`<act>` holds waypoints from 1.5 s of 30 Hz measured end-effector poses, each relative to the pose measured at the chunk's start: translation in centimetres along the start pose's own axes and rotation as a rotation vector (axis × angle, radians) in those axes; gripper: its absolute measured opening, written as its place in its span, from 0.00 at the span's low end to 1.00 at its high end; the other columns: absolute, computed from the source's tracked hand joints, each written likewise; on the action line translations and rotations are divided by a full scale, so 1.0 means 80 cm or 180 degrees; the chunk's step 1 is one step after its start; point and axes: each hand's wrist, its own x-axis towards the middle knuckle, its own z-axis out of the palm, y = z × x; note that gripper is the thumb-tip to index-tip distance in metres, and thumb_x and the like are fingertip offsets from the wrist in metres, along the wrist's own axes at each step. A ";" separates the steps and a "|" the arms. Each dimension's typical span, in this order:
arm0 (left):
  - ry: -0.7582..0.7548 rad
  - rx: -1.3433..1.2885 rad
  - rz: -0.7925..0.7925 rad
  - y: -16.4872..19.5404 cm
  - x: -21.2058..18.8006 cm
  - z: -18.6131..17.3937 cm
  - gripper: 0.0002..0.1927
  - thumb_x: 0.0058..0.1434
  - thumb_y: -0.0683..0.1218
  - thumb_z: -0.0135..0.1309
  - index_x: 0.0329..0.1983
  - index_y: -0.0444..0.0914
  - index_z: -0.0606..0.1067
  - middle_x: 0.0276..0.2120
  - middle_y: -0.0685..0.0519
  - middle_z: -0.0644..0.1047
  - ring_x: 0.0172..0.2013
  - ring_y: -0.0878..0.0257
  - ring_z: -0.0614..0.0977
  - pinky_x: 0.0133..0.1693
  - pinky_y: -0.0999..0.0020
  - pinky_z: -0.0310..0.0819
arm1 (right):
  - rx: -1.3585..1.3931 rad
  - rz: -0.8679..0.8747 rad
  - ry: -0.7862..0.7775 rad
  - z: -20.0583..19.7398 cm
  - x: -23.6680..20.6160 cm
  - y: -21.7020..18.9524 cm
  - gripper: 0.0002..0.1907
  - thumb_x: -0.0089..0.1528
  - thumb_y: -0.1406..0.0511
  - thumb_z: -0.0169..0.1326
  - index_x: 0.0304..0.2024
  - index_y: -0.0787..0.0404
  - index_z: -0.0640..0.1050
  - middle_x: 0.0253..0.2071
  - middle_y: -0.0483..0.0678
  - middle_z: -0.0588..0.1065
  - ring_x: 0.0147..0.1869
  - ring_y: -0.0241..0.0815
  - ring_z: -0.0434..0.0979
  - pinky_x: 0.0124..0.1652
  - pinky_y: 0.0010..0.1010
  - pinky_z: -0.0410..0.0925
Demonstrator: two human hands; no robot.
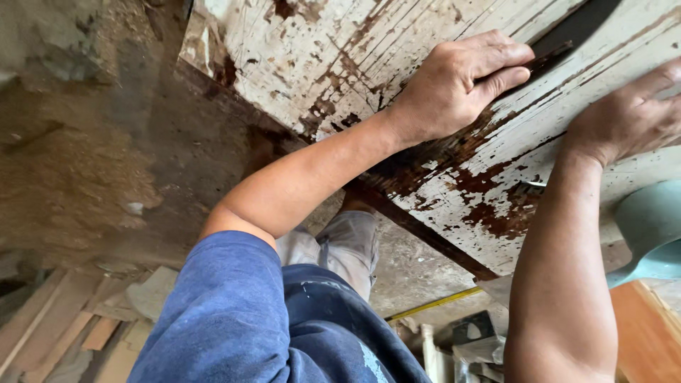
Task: The person works on a white-painted wooden board laid across a work area, using a small metal blade to saw and clean out a dark groove along the board's edge. They periodically stop to handle and reposition the blade, and at one point reach into a green cup before resuming work on the groove.
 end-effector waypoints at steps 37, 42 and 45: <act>0.0916 -0.1830 -0.1491 0.121 -0.058 -0.056 0.11 0.75 0.45 0.58 0.53 0.33 0.79 0.38 0.53 0.82 0.37 0.69 0.82 0.39 0.73 0.80 | 0.0129 0.0240 -0.0303 0.035 -0.010 0.008 0.30 0.76 0.51 0.43 0.74 0.60 0.63 0.76 0.59 0.58 0.82 0.59 0.55 0.78 0.50 0.47; 0.0787 -0.2650 -0.1967 0.208 -0.063 -0.029 0.12 0.71 0.42 0.57 0.53 0.31 0.77 0.39 0.57 0.80 0.40 0.71 0.80 0.43 0.73 0.77 | 0.0834 -0.0364 -0.0375 -0.024 -0.046 -0.043 0.34 0.81 0.56 0.46 0.80 0.68 0.50 0.82 0.64 0.43 0.85 0.61 0.36 0.81 0.48 0.34; 0.0005 -0.1619 -0.1707 0.264 -0.060 0.033 0.13 0.71 0.43 0.58 0.54 0.30 0.77 0.42 0.55 0.81 0.42 0.69 0.80 0.46 0.71 0.78 | 0.2575 -0.0144 -0.0783 -0.142 -0.127 -0.057 0.31 0.76 0.59 0.43 0.74 0.73 0.55 0.79 0.62 0.51 0.86 0.61 0.45 0.80 0.49 0.39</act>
